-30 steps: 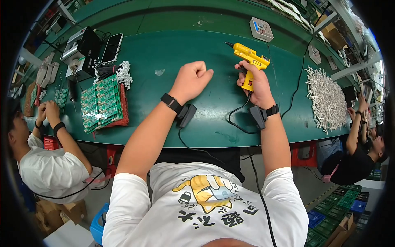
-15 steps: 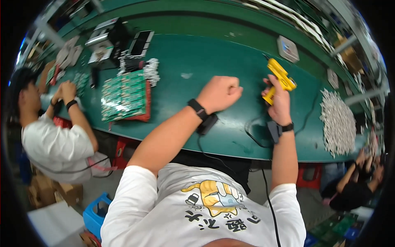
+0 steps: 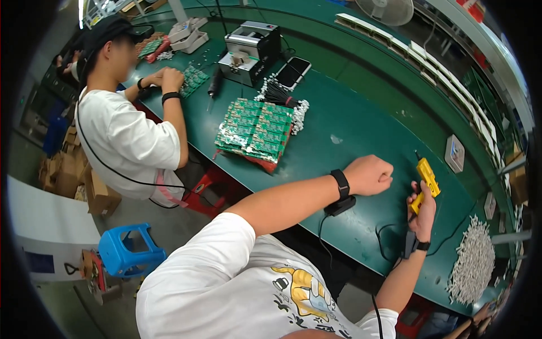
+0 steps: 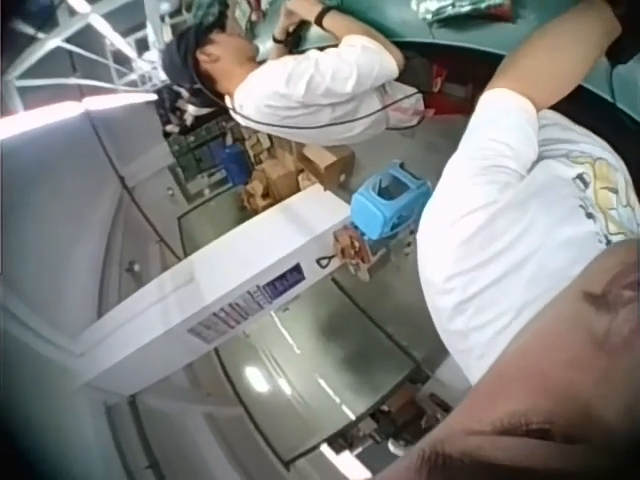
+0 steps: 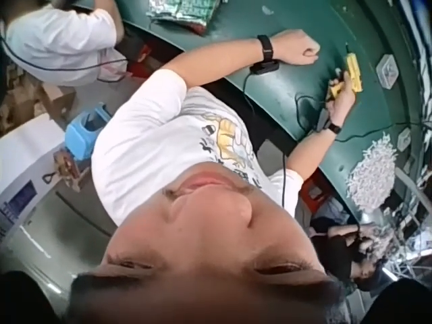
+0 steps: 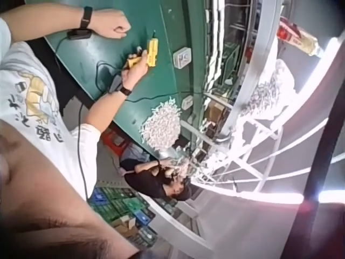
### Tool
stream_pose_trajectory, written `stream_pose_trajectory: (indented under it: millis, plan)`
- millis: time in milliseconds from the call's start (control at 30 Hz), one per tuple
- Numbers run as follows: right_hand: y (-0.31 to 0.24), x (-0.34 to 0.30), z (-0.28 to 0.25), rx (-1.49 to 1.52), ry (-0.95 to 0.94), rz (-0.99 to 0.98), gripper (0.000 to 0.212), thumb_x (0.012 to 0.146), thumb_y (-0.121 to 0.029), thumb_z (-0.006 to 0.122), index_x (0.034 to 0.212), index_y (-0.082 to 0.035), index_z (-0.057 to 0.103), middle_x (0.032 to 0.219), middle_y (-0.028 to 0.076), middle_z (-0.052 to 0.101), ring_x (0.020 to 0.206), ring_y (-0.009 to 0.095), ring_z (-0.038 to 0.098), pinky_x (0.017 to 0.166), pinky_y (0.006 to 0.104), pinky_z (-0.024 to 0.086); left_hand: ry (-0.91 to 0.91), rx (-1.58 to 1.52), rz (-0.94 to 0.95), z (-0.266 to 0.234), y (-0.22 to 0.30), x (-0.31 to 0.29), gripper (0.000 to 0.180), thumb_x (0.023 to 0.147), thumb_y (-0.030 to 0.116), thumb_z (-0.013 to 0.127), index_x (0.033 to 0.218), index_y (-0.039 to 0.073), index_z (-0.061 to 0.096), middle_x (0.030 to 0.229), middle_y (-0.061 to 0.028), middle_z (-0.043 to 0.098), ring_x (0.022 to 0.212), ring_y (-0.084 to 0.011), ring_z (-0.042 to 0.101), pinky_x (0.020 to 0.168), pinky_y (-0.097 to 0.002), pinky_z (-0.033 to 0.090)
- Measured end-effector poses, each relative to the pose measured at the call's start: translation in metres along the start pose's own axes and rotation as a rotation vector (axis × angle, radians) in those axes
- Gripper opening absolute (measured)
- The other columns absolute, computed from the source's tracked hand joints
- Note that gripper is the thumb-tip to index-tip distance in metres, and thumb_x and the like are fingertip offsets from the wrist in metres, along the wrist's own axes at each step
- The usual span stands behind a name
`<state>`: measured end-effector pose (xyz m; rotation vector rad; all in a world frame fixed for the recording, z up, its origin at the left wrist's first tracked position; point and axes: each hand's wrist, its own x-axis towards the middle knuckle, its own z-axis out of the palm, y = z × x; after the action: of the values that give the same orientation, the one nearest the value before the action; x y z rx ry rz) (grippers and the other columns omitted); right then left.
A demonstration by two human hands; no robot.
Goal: Applying hot glue to small electronic components on an assembly line.
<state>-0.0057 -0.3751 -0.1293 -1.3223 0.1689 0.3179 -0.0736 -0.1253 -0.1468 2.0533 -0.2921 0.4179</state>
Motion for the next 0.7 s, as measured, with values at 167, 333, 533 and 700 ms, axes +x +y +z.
stream_pose_trajectory:
  millis: [167,333,533,700]
  plan:
    - [-0.017,-0.012,0.01,-0.063,-0.01,0.131,0.033,0.105,-0.023,0.07,0.129,-0.004,0.061,0.106,0.009,0.074,0.07,0.011,0.063,0.062,0.0227,0.058,-0.062,0.017,-0.018,-0.003,0.004,0.002,0.035,0.09,0.02,0.072,0.069,0.008,0.047,0.064,-0.0107,0.055,0.064,-0.038,0.059,0.058,-0.0494,0.043]
    - [-0.018,-0.01,-0.003,-0.169,-0.002,0.038,0.039,0.104,-0.024,0.072,0.132,0.0,0.059,0.109,0.01,0.075,0.072,0.011,0.065,0.064,0.0238,0.06,-0.023,0.133,-0.002,-0.03,0.029,-0.015,0.031,0.09,0.022,0.074,0.072,0.008,0.052,0.072,-0.0093,0.058,0.071,-0.0355,0.062,0.062,-0.0494,0.046]
    - [0.0,0.012,-0.049,-0.639,0.221,-0.24,0.057,0.103,-0.03,0.073,0.145,0.004,0.055,0.12,0.012,0.072,0.086,0.017,0.069,0.073,0.0294,0.059,0.464,0.591,-0.029,-0.15,0.076,-0.069,0.033,0.079,0.031,0.084,0.099,0.01,0.068,0.111,-0.0146,0.066,0.108,-0.0368,0.063,0.092,-0.0508,0.049]
    - [0.015,0.016,-0.06,-1.018,0.395,-0.464,0.071,0.098,-0.037,0.078,0.149,0.005,0.053,0.133,0.02,0.062,0.113,0.027,0.065,0.094,0.0394,0.056,0.611,1.045,-0.401,-0.195,0.063,-0.131,0.078,0.073,0.045,0.09,0.134,0.009,0.06,0.144,-0.0225,0.051,0.131,-0.0413,0.054,0.111,-0.0617,0.037]
